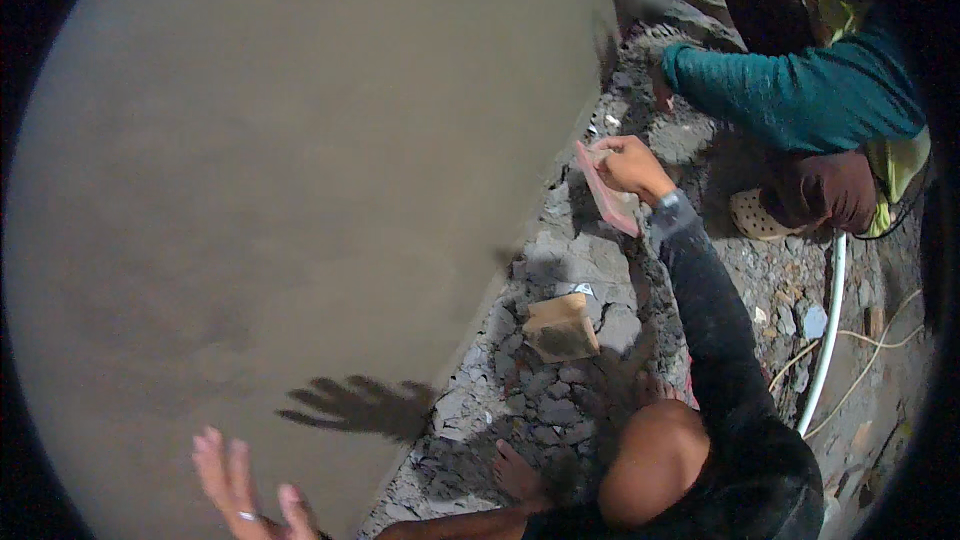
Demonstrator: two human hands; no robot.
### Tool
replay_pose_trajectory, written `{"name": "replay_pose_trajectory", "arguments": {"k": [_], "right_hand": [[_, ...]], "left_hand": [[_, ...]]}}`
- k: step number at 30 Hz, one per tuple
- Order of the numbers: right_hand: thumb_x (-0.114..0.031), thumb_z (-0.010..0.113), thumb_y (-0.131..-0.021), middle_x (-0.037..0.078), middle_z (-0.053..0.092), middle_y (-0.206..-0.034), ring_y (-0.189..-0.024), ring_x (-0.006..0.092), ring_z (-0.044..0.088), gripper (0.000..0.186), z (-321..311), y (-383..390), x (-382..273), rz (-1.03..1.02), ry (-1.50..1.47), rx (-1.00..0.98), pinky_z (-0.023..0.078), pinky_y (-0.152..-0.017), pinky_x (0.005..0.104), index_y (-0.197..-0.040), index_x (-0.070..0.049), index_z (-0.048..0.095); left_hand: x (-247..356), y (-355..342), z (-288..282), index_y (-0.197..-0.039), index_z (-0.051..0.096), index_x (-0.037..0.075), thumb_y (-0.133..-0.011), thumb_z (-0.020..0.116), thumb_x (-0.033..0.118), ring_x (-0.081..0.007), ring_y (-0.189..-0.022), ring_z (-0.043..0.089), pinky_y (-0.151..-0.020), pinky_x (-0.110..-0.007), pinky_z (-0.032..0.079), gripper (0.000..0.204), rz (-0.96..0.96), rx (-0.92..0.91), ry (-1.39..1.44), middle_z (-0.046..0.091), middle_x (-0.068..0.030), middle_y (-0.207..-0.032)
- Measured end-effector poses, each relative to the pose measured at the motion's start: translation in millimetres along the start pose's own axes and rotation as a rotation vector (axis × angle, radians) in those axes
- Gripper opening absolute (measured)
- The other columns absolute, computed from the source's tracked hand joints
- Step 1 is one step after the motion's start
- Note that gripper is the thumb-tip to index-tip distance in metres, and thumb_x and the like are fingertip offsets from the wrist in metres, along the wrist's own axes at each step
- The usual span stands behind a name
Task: The person smooths a freshly plastered wall using a pink sanding block. They repeatedly rub the block over the wall surface and occasionally touch the wall with their hand to check the finish. Another worker is visible in the background also smoothing a wall.
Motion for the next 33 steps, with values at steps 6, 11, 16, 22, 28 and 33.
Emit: {"name": "replay_pose_trajectory", "arguments": {"k": [6, 11, 16, 22, 28, 33], "right_hand": [[-0.023, 0.071, -0.081, 0.024, 0.081, -0.107, -0.101, 0.0423, 0.078, 0.032, 41.3, -27.8, 30.1, 0.043, 0.118, 0.019, 0.061, -0.088, 0.0454, -0.108, -0.015, 0.088], [-0.023, 0.07, -0.081, 0.021, 0.081, -0.113, -0.107, 0.0453, 0.077, 0.032, 45.6, -52.7, 36.6, 0.104, 0.329, 0.05, 0.062, -0.092, 0.0483, -0.108, -0.02, 0.088], [-0.023, 0.071, -0.081, 0.022, 0.08, -0.111, -0.107, 0.0449, 0.077, 0.029, 57.8, -49.0, 33.8, 0.106, 0.239, 0.035, 0.062, -0.092, 0.0486, -0.105, -0.019, 0.088], [-0.024, 0.073, -0.078, 0.023, 0.08, -0.109, -0.104, 0.0455, 0.076, 0.03, 60.3, -49.8, 35.9, 0.077, 0.19, -0.036, 0.061, -0.09, 0.0497, -0.104, -0.017, 0.087], [-0.027, 0.071, -0.081, 0.027, 0.078, -0.108, -0.103, 0.0494, 0.075, 0.031, 52.8, -40.1, 19.7, -0.073, 0.413, -0.084, 0.06, -0.089, 0.0528, -0.104, -0.011, 0.085], [-0.026, 0.075, -0.092, 0.02, 0.081, -0.102, -0.094, 0.0333, 0.076, 0.033, 11.4, 9.2, -16.9, -0.021, 0.257, -0.191, 0.06, -0.086, 0.0458, -0.118, -0.008, 0.084]], "left_hand": [[13.6, 37.5, 84.5, -0.13, 0.075, -0.004, -0.092, 0.073, 0.014, -0.0465, -0.147, 0.058, -0.124, -0.055, 0.041, 0.042, -0.287, -0.429, 0.349, 0.067, -0.0261, -0.151], [5.9, 45.4, 107.4, -0.126, 0.076, -0.002, -0.09, 0.077, 0.01, -0.0461, -0.134, 0.068, -0.117, -0.054, 0.049, 0.039, -0.313, -0.542, 0.483, 0.075, -0.0248, -0.138], [-2.4, 48.1, 106.7, -0.125, 0.077, -0.003, -0.091, 0.077, 0.011, -0.0451, -0.129, 0.07, -0.114, -0.052, 0.051, 0.037, -0.339, -0.538, 0.458, 0.076, -0.0254, -0.134], [-6.6, 50.1, 111.5, -0.125, 0.077, -0.003, -0.089, 0.077, 0.009, -0.0439, -0.125, 0.071, -0.113, -0.05, 0.052, 0.038, -0.363, -0.557, 0.46, 0.076, -0.0264, -0.132], [-6.7, 48.6, 111.5, -0.125, 0.077, -0.004, -0.087, 0.077, 0.006, -0.0427, -0.123, 0.072, -0.112, -0.049, 0.053, 0.04, -0.374, -0.566, 0.485, 0.076, -0.026, -0.131], [-3.1, 46.0, 99.0, -0.125, 0.077, -0.003, -0.086, 0.078, 0.007, -0.0424, -0.122, 0.072, -0.112, -0.049, 0.053, 0.04, -0.351, -0.551, 0.485, 0.078, -0.0247, -0.129]]}}
Point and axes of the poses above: each hand's wrist, its own y-axis away from the middle knuckle, its own z-axis out of the palm, x = y × z, the point moved 8 cm from there along -y, towards the middle knuckle
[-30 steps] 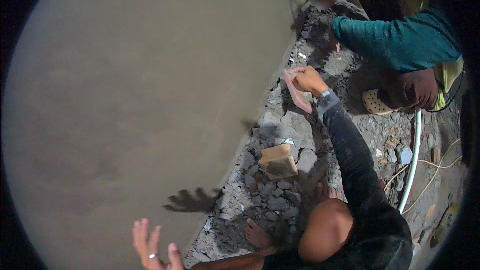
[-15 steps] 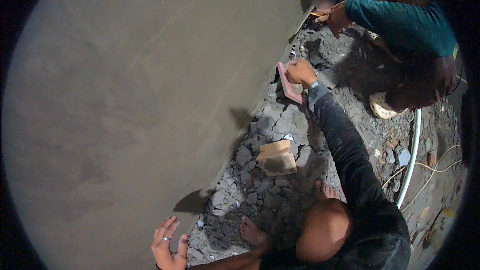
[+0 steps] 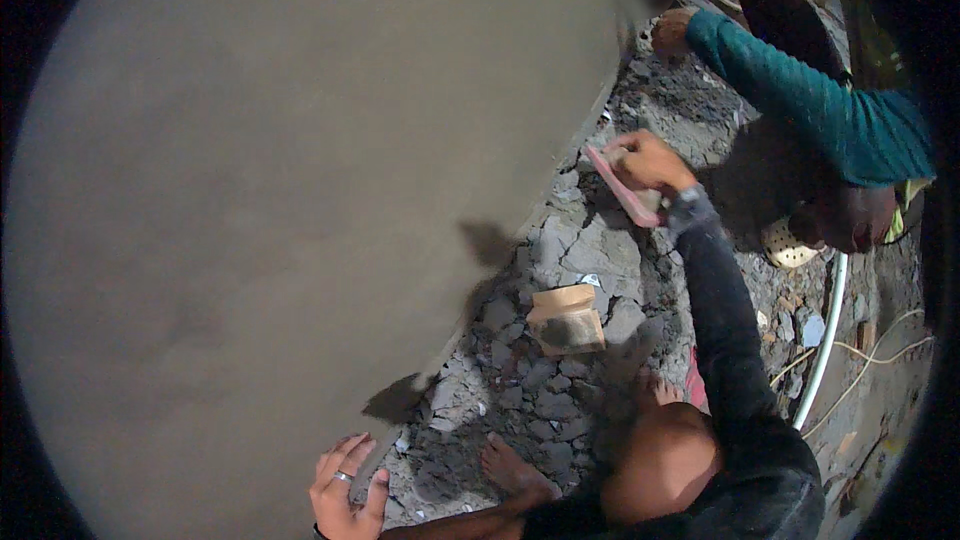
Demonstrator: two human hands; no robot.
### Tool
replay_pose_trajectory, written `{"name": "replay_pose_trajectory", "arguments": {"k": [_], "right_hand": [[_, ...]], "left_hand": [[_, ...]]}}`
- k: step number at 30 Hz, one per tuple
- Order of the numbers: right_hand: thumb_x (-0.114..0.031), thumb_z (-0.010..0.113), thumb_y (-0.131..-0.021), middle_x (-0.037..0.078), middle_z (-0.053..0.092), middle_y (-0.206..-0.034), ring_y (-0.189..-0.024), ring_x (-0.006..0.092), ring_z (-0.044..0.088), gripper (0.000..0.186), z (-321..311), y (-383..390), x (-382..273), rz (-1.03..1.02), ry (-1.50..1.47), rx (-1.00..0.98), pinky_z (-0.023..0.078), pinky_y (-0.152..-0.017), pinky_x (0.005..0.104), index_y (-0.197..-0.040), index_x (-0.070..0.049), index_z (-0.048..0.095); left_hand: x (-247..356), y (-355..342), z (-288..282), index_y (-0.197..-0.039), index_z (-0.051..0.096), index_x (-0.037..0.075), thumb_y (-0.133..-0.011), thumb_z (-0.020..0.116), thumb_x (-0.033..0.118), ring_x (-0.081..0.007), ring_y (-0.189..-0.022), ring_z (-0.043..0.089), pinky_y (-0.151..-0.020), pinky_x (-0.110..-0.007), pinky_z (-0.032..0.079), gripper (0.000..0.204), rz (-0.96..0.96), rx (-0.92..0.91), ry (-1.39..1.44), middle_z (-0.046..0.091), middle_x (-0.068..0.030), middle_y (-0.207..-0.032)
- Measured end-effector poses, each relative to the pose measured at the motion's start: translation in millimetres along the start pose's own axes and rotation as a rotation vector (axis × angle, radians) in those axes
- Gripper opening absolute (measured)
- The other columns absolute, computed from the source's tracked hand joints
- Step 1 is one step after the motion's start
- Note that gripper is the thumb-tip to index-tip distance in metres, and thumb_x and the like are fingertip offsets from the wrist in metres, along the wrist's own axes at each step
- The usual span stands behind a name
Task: The person smooths a freshly plastered wall using a pink sanding block. They repeatedly rub the block over the wall surface and occasionally touch the wall with their hand to check the finish. Another worker is visible in the background also smoothing a wall.
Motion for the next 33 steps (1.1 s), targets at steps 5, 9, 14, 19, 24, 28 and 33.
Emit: {"name": "replay_pose_trajectory", "arguments": {"k": [5, 9, 14, 19, 24, 28, 33], "right_hand": [[-0.005, 0.074, -0.096, 0.003, 0.076, -0.128, -0.119, 0.0136, 0.065, 0.046, -26.8, 90.9, -85.5, -0.281, -0.499, -0.398, 0.05, -0.108, 0.0316, -0.142, -0.004, 0.073], [-0.013, 0.077, -0.093, 0.008, 0.075, -0.135, -0.124, 0.0182, 0.068, 0.052, -40.3, 143.8, -158.2, -0.472, -0.631, -0.379, 0.048, -0.116, 0.0346, -0.143, 0.0, 0.071], [-0.02, 0.077, -0.094, 0.015, 0.076, -0.136, -0.129, 0.0234, 0.068, 0.05, -100.8, 189.2, -274.3, -0.734, -0.49, -0.018, 0.049, -0.114, 0.0382, -0.138, 0.004, 0.073], [-0.011, 0.078, -0.099, 0.01, 0.075, -0.122, -0.118, 0.0187, 0.069, 0.04, -181.9, 248.1, -422.3, -1.162, -0.552, 0.583, 0.051, -0.107, 0.0326, -0.137, 0.003, 0.075], [-0.014, 0.077, -0.094, 0.016, 0.078, -0.107, -0.097, 0.0248, 0.076, 0.033, -229.4, 235.6, -542.2, -1.37, -0.538, 1.04, 0.059, -0.091, 0.0355, -0.126, -0.008, 0.082], [-0.019, 0.078, -0.093, 0.017, 0.081, -0.112, -0.101, 0.0289, 0.078, 0.035, -275.9, 242.1, -627.7, -1.343, -0.463, 1.204, 0.06, -0.095, 0.0371, -0.127, -0.012, 0.084], [-0.023, 0.077, -0.091, 0.017, 0.077, -0.101, -0.091, 0.0335, 0.076, 0.034, -298.6, 220.4, -678.0, -1.326, -0.448, 1.264, 0.061, -0.088, 0.0418, -0.123, -0.015, 0.085]], "left_hand": [[8.5, 10.6, -12.6, -0.122, 0.078, -0.003, -0.085, 0.079, 0.007, -0.0431, -0.121, 0.072, -0.11, -0.048, 0.053, 0.039, -0.004, 0.033, 0.02, 0.078, -0.025, -0.128], [13.3, 33.3, -30.6, -0.128, 0.076, 0.001, -0.095, 0.076, 0.022, -0.0447, -0.123, 0.071, -0.11, -0.052, 0.054, 0.039, 0.02, 0.085, 0.047, 0.077, -0.0241, -0.132], [53.6, 46.1, -46.1, -0.117, 0.079, -0.001, -0.096, 0.075, 0.013, -0.0487, -0.113, 0.074, -0.099, -0.049, 0.059, 0.026, 0.175, 0.235, 0.18, 0.078, -0.0253, -0.12], [17.4, 63.6, 21.2, -0.133, 0.075, 0.0, -0.102, 0.074, 0.011, -0.0413, -0.116, 0.073, -0.104, -0.047, 0.058, 0.033, 0.252, 0.042, 0.267, 0.078, -0.0195, -0.123], [-27.6, 46.7, 68.5, -0.137, 0.073, 0.002, -0.104, 0.072, 0.013, -0.0381, -0.116, 0.072, -0.105, -0.045, 0.057, 0.035, 0.044, 0.009, 1.102, 0.077, -0.0173, -0.125], [-41.6, 36.3, 83.0, -0.141, 0.072, 0.003, -0.107, 0.071, 0.014, -0.0356, -0.117, 0.072, -0.105, -0.044, 0.057, 0.036, -0.024, -0.114, 1.453, 0.076, -0.0156, -0.127], [-53.0, 11.3, 98.7, -0.158, 0.059, 0.008, -0.114, 0.063, 0.028, -0.0294, -0.141, 0.059, -0.119, -0.048, 0.049, 0.049, 0.029, -0.507, 0.709, 0.066, -0.0119, -0.15]]}}
Point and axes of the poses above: each hand's wrist, its own y-axis away from the middle knuckle, its own z-axis out of the palm, x = y × z, the point moved 8 cm from there along -y, towards the middle knuckle
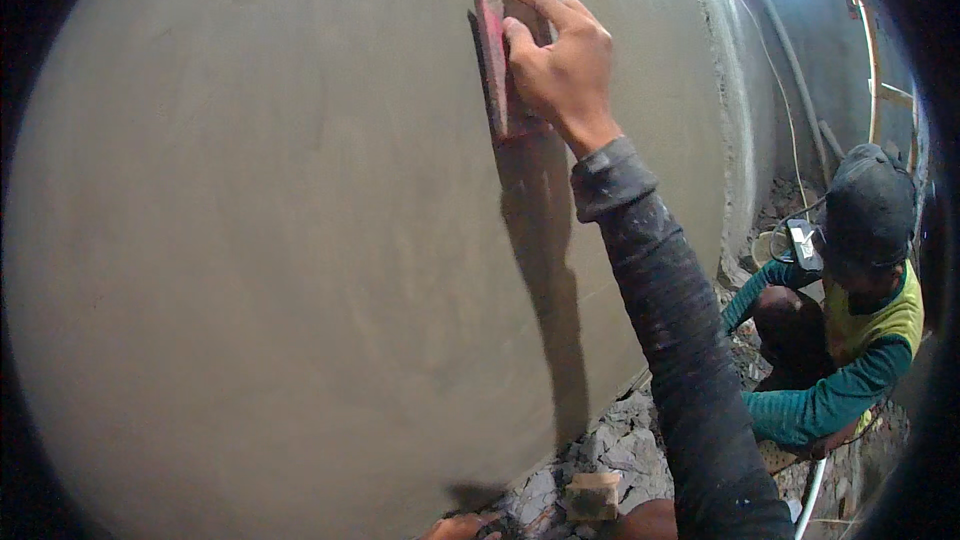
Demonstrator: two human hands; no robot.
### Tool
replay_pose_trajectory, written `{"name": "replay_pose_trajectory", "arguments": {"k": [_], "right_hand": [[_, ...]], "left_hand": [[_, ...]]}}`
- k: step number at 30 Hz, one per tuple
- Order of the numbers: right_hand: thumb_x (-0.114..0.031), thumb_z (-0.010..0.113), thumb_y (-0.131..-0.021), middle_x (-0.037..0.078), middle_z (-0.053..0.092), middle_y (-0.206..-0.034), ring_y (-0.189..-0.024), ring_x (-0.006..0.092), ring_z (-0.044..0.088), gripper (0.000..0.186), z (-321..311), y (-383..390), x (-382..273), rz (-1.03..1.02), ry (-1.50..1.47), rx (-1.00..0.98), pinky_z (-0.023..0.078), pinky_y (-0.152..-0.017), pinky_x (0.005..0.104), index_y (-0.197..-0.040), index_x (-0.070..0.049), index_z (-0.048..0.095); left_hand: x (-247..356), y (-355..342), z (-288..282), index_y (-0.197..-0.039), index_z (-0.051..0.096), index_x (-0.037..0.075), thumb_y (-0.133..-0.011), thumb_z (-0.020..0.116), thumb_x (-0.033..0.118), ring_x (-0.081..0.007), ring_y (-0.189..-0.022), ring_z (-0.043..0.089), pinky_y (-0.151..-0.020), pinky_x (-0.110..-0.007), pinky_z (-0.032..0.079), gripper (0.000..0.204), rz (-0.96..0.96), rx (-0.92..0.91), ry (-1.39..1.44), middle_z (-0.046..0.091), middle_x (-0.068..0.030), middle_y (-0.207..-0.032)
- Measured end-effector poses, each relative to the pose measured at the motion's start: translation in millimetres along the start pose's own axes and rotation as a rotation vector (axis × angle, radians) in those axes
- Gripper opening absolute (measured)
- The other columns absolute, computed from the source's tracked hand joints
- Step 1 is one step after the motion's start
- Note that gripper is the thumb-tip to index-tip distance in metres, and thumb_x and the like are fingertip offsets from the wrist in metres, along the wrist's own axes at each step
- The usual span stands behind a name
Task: The person smooths a freshly plastered wall using a pink sanding block. They repeatedly rub the block over the wall surface and occasionally touch the wall with their hand to check the finish. Another worker is visible in the background also smoothing a wall.
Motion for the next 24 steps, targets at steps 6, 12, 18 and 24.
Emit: {"name": "replay_pose_trajectory", "arguments": {"k": [6, 12, 18, 24], "right_hand": [[-0.019, 0.073, -0.085, 0.021, 0.075, -0.103, -0.094, 0.0426, 0.075, 0.039, 32.7, 11.6, -10.3, -0.081, 0.047, -0.078, 0.062, -0.088, 0.0501, -0.121, -0.014, 0.084], [-0.022, 0.067, -0.084, 0.025, 0.079, -0.109, -0.103, 0.0452, 0.075, 0.04, 24.9, 41.3, -22.7, -0.116, 0.077, -0.225, 0.061, -0.097, 0.051, -0.118, -0.01, 0.086], [-0.023, 0.067, -0.085, 0.024, 0.08, -0.112, -0.107, 0.0441, 0.077, 0.042, 39.0, 51.7, -33.5, -0.183, 0.107, -0.238, 0.061, -0.098, 0.0494, -0.12, -0.01, 0.085], [-0.026, 0.07, -0.091, 0.023, 0.082, -0.119, -0.11, 0.0395, 0.08, 0.041, 35.1, 73.9, -20.3, 0.028, 0.082, -0.404, 0.061, -0.101, 0.0431, -0.125, -0.008, 0.083]], "left_hand": [[-13.7, -34.9, -6.2, -0.165, 0.051, 0.01, -0.113, 0.058, 0.049, -0.0348, -0.156, 0.049, -0.128, -0.055, 0.035, 0.065, -0.026, -0.082, -0.237, 0.058, -0.0144, -0.164], [-44.3, -41.7, -12.9, -0.163, 0.053, 0.012, -0.112, 0.059, 0.051, -0.041, -0.153, 0.051, -0.127, -0.058, 0.036, 0.064, -0.045, 0.029, -0.502, 0.059, -0.0199, -0.161], [-57.3, -64.0, -9.9, -0.157, 0.058, 0.009, -0.112, 0.062, 0.045, -0.0447, -0.147, 0.055, -0.124, -0.057, 0.041, 0.058, 0.169, 0.123, -0.513, 0.062, -0.0234, -0.156], [-80.0, -74.6, -10.1, -0.155, 0.06, 0.008, -0.112, 0.061, 0.045, -0.0457, -0.147, 0.055, -0.126, -0.056, 0.04, 0.057, 0.173, 0.065, -0.504, 0.061, -0.025, -0.157]]}}
Point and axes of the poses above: each hand's wrist, its own y-axis away from the middle knuckle, its own z-axis out of the palm, x = y × z, the point moved 8 cm from there along -y, towards the middle knuckle
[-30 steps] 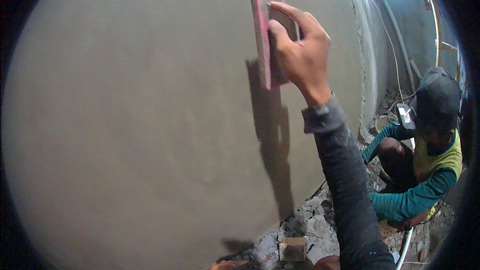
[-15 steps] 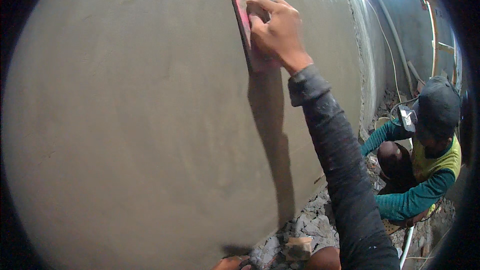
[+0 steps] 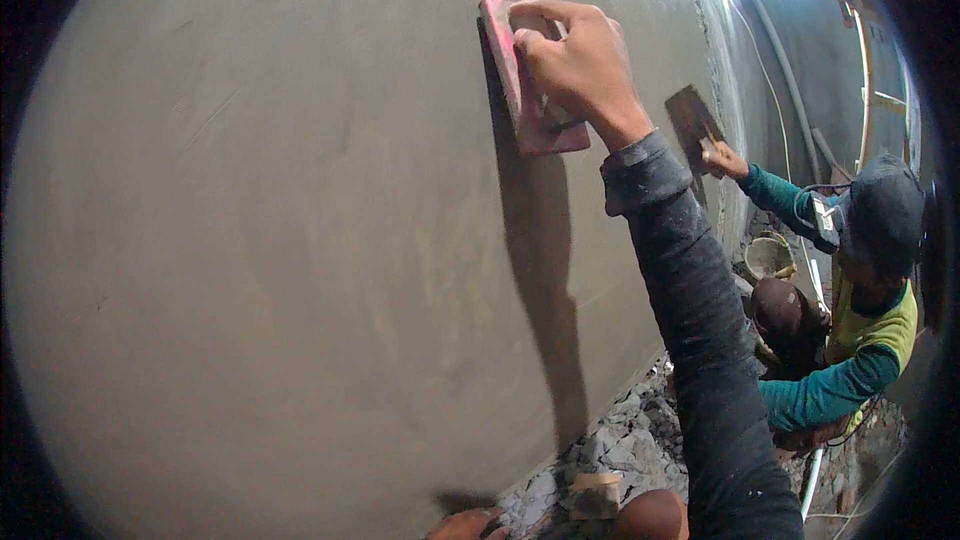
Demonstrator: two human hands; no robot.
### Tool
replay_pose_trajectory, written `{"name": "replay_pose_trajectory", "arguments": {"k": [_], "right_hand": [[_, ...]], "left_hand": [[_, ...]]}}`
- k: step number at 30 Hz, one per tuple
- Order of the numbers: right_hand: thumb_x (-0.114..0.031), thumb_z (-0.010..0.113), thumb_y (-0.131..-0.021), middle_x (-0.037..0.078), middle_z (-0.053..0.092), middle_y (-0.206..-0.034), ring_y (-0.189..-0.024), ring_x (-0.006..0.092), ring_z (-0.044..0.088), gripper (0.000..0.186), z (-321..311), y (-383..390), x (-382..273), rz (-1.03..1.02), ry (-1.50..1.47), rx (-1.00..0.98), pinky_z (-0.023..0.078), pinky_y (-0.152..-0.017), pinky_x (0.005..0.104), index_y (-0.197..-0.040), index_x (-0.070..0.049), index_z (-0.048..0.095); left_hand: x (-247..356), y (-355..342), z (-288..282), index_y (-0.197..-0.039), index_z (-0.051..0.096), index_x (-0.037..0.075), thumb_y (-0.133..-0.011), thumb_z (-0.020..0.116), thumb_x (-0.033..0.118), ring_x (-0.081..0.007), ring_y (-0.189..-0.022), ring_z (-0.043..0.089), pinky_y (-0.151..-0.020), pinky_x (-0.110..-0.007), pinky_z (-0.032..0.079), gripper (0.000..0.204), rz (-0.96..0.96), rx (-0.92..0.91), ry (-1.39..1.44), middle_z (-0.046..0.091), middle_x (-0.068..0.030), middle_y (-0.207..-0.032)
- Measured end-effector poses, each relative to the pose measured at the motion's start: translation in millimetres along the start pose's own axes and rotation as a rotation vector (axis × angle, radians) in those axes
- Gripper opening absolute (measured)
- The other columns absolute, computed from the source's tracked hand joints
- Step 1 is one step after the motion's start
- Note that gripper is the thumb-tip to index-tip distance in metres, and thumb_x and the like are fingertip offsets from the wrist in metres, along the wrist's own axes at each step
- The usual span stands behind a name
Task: The person smooths a freshly plastered wall using a pink sanding block. They repeatedly rub the block over the wall surface and occasionally touch the wall with their hand to check the finish. Another worker is visible in the background also smoothing a wall.
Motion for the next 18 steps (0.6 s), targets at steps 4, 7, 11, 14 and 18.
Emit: {"name": "replay_pose_trajectory", "arguments": {"k": [4, 7, 11, 14, 18], "right_hand": [[-0.026, 0.071, -0.092, 0.022, 0.082, -0.12, -0.11, 0.0376, 0.08, 0.04, -14.1, -22.1, -2.9, -0.138, -0.03, 0.171, 0.061, -0.101, 0.0432, -0.125, -0.008, 0.083], [-0.026, 0.071, -0.092, 0.021, 0.083, -0.12, -0.11, 0.0368, 0.081, 0.041, -6.5, -23.2, -14.2, -0.114, 0.073, 0.022, 0.06, -0.102, 0.0422, -0.126, -0.007, 0.083], [-0.026, 0.071, -0.092, 0.021, 0.083, -0.118, -0.109, 0.0363, 0.081, 0.041, -29.2, -29.6, -19.2, -0.026, 0.029, -0.02, 0.06, -0.101, 0.0407, -0.127, -0.007, 0.083], [-0.027, 0.072, -0.092, 0.022, 0.083, -0.119, -0.109, 0.0359, 0.081, 0.043, -53.4, -55.7, -25.2, -0.11, -0.053, 0.156, 0.06, -0.101, 0.0406, -0.128, -0.005, 0.082], [-0.026, 0.073, -0.09, 0.022, 0.083, -0.117, -0.108, 0.0327, 0.081, 0.044, -59.4, -59.2, -35.3, -0.215, 0.062, 0.115, 0.061, -0.098, 0.04, -0.127, -0.005, 0.082]], "left_hand": [[32.3, 2.2, -23.5, -0.156, 0.061, 0.01, -0.11, 0.062, 0.047, -0.0463, -0.148, 0.054, -0.127, -0.056, 0.039, 0.059, -0.14, -0.11, -0.092, 0.061, -0.0249, -0.157], [-8.4, 20.5, -9.5, -0.157, 0.061, 0.011, -0.106, 0.067, 0.048, -0.0462, -0.148, 0.054, -0.127, -0.056, 0.04, 0.063, -0.121, 0.185, -0.25, 0.06, -0.0255, -0.157], [5.2, 14.3, -16.8, -0.153, 0.063, 0.012, -0.103, 0.072, 0.047, -0.0477, -0.144, 0.057, -0.123, -0.058, 0.045, 0.062, -0.169, 0.074, -0.125, 0.062, -0.0267, -0.153], [18.4, 18.1, -25.1, -0.149, 0.065, 0.012, -0.101, 0.073, 0.046, -0.0497, -0.138, 0.06, -0.118, -0.059, 0.048, 0.059, -0.168, 0.057, -0.194, 0.064, -0.0264, -0.15], [34.3, 31.9, -36.8, -0.143, 0.067, 0.01, -0.1, 0.074, 0.046, -0.051, -0.133, 0.064, -0.114, -0.06, 0.051, 0.056, -0.136, 0.078, -0.185, 0.068, -0.0266, -0.142]]}}
Point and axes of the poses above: each hand's wrist, its own y-axis away from the middle knuckle, its own z-axis out of the palm, x = y × z, the point moved 8 cm from there along -y, towards the middle knuckle
